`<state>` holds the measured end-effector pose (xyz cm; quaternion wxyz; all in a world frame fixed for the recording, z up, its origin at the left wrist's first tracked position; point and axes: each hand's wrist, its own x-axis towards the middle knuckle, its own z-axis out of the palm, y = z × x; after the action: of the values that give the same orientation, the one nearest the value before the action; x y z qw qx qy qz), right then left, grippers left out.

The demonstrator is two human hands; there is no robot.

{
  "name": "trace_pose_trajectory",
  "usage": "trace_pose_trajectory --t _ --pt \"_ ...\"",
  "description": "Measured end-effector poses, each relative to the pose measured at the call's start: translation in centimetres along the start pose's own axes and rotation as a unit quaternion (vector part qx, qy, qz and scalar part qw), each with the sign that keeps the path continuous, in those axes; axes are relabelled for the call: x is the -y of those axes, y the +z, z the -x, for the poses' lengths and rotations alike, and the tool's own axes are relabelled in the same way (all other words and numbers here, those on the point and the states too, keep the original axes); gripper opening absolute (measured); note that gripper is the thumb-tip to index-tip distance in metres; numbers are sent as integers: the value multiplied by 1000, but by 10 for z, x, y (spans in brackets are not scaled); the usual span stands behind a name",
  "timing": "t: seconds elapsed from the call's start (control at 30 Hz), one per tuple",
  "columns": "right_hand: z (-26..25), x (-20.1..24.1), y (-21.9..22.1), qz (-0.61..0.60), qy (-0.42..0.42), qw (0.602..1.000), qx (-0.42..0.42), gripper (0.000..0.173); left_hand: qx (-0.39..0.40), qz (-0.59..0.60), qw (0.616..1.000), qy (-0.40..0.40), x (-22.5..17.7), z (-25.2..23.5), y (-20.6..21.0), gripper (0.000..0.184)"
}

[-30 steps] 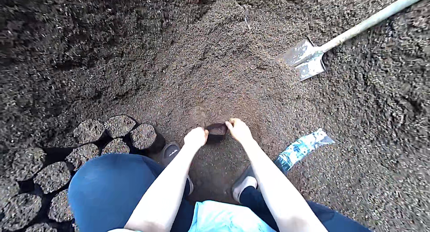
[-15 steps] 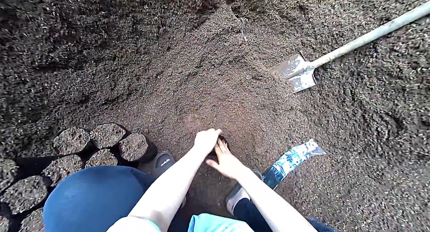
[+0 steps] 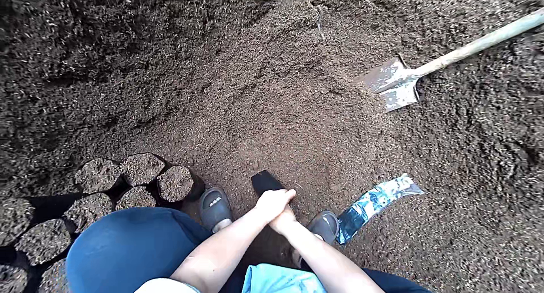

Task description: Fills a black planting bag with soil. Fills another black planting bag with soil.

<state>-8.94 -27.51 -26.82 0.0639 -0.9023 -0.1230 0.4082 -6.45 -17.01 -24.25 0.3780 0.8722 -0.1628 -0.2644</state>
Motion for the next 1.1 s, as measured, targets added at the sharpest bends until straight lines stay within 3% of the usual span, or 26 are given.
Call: trace_pose_trajectory --t 0.07,0.13,0.2,0.27,0.33,0.4,0.43,0.53,0.57,0.6,0.7,0.77,0.8,0.9,0.97,1.03,1.1 --pt "0 -5 -27 1 -44 998 -53 71 -38 30 998 -45 -5 -3 -27 42" --pt "4 -8 -59 13 -133 982 -131 54 -81 50 990 -102 -4 -3 -61 38" --pt "8 -16 -84 60 -214 959 -174 38 -74 11 979 -190 -3 2 -90 37" --pt "5 -31 -93 113 -259 932 -227 32 -35 -69 957 -279 -13 8 -109 54" --pt "1 -42 -94 146 -263 928 -222 29 -22 -113 945 -307 -18 7 -106 82" --pt "-1 -45 -91 158 -266 930 -198 28 -7 -152 951 -269 -20 -4 -93 92" --pt "0 -45 -87 158 -272 926 -207 28 1 -175 958 -228 -18 -12 -85 88" --pt "9 -46 -82 160 -276 912 -258 27 25 -246 966 -73 0 -39 -64 45" --pt "15 -48 -84 159 -262 916 -258 28 28 -252 967 -29 8 -43 -59 34" --pt "23 -51 -88 159 -243 922 -257 28 32 -242 970 -4 12 -44 -56 35" --pt "46 -57 -93 126 -217 923 -291 28 40 -146 989 0 13 -33 -58 43" --pt "63 -43 -83 62 -243 913 -322 25 45 -127 991 18 18 -24 -59 36" --pt "71 -31 -77 21 -246 923 -295 25 48 -121 991 25 21 -19 -59 36" --pt "73 7 -59 -56 -170 976 -127 36 47 -91 994 33 27 -10 -54 36" --pt "55 14 -42 -51 -112 991 -54 67 39 -59 997 31 26 -5 -44 36" --pt "38 3 -15 -25 -100 994 -47 96 41 -31 999 9 13 -1 -30 36" --pt "35 -7 6 10 -102 994 -38 102 57 -21 997 -37 -7 3 -16 38"
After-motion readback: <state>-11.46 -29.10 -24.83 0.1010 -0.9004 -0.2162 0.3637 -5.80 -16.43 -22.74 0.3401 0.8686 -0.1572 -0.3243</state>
